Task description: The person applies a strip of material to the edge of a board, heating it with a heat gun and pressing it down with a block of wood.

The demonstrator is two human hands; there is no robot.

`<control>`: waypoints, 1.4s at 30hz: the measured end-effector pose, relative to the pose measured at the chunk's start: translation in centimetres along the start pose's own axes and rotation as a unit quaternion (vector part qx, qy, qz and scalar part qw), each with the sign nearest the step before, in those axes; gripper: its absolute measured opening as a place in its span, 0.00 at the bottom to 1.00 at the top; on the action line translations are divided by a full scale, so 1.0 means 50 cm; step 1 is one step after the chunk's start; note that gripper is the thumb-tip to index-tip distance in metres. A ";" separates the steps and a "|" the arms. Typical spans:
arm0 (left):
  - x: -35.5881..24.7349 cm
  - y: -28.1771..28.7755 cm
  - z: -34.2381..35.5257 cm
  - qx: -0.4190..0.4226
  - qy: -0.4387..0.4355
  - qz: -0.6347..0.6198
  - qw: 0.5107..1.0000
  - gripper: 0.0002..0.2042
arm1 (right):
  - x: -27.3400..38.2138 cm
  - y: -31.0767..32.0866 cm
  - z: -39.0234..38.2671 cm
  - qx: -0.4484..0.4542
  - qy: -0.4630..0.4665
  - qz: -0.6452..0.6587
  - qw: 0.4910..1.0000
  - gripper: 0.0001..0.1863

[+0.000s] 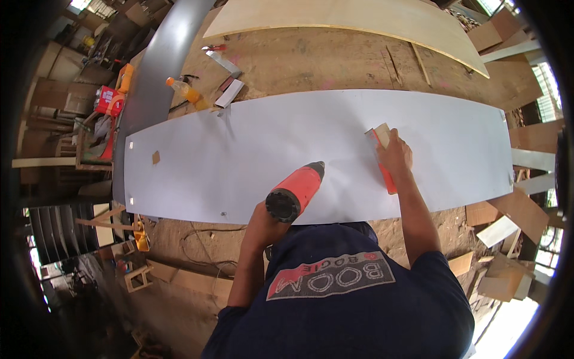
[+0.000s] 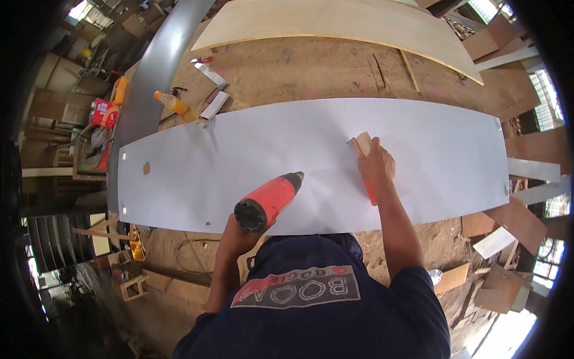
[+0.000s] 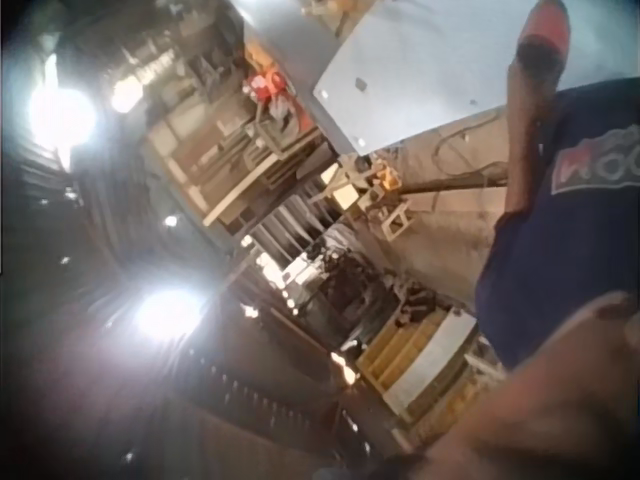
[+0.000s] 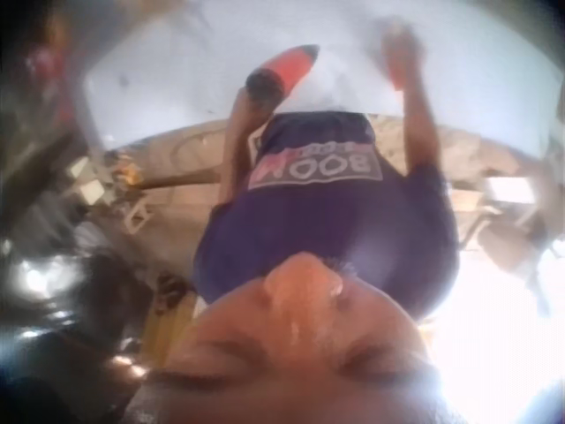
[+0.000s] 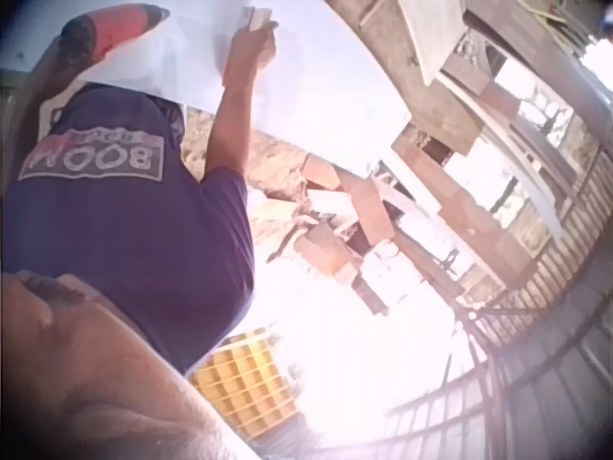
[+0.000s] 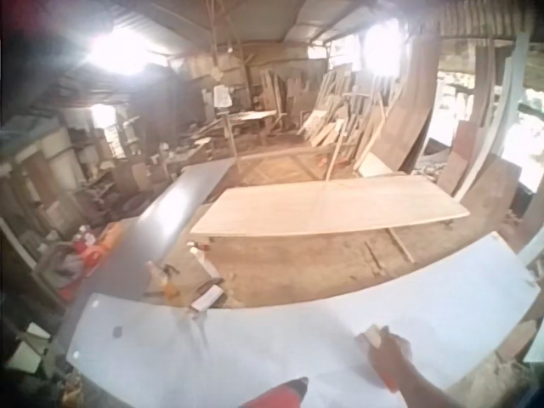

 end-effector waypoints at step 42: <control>-0.142 -0.165 0.012 -0.344 0.256 -0.044 0.902 0.17 | -0.074 0.043 0.122 0.157 0.149 0.051 0.975 0.29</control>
Point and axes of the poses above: each hand's wrist, its own z-axis towards the middle knuckle, its own y-axis out of the back of the hand, x = y × z, the point moved 3 cm from there along z, towards the middle knuckle, and after that the axes turned 6 degrees about -y, right-handed, at the moved point
